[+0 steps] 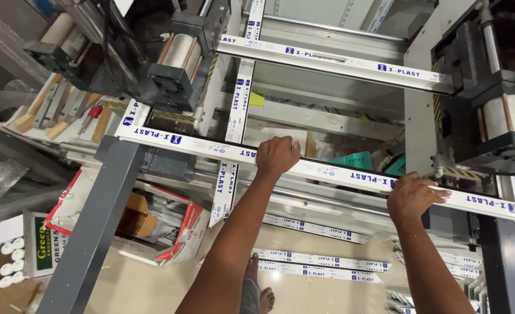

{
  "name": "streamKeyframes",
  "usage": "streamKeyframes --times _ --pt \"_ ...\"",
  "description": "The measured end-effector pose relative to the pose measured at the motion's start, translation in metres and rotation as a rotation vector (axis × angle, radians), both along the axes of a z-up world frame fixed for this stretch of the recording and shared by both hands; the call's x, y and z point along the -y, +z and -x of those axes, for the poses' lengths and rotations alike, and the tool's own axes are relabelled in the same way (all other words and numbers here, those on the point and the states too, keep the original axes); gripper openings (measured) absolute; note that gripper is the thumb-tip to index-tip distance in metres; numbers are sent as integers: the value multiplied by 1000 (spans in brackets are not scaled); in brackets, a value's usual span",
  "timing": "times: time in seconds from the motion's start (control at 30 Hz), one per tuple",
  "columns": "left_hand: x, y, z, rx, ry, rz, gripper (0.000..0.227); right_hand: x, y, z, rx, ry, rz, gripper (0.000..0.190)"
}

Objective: Assembling and welding plastic window frame profiles using a specialized welding machine in a workshop.

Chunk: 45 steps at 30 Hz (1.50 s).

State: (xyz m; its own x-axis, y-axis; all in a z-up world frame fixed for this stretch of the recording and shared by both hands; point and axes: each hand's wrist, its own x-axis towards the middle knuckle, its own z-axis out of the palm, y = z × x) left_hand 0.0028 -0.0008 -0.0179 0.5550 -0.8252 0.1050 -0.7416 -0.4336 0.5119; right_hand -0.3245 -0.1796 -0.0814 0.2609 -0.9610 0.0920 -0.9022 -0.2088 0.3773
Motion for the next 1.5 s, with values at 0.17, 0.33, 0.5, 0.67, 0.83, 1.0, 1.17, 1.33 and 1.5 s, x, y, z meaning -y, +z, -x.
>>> streamKeyframes --times 0.17,0.33,0.5,0.67,0.83,1.0,1.17,1.33,1.5 --pt "0 6 0 -11 -7 -33 43 1 -3 2 30 3 1 62" --pt "-2 6 0 -26 5 -32 42 7 -8 3 -2 -26 -25 60" --pt "-3 3 -1 -22 2 18 41 19 -29 14 8 19 38 61" --pt "-5 4 -3 -45 11 27 42 21 -27 12 75 4 -10 61" --pt "-7 6 -4 -51 -10 2 45 25 -31 12 -10 -34 -53 67" --pt "-5 4 -4 -50 -29 -7 45 21 -25 9 -16 -37 -23 63" --pt "-7 3 -5 -56 -24 7 44 22 -30 13 30 14 -8 63" --pt "-7 11 -2 -51 -20 36 43 20 -30 12 58 -25 -15 66" --pt "-6 8 -2 -46 -11 15 44 18 -26 10 39 -18 -2 62"
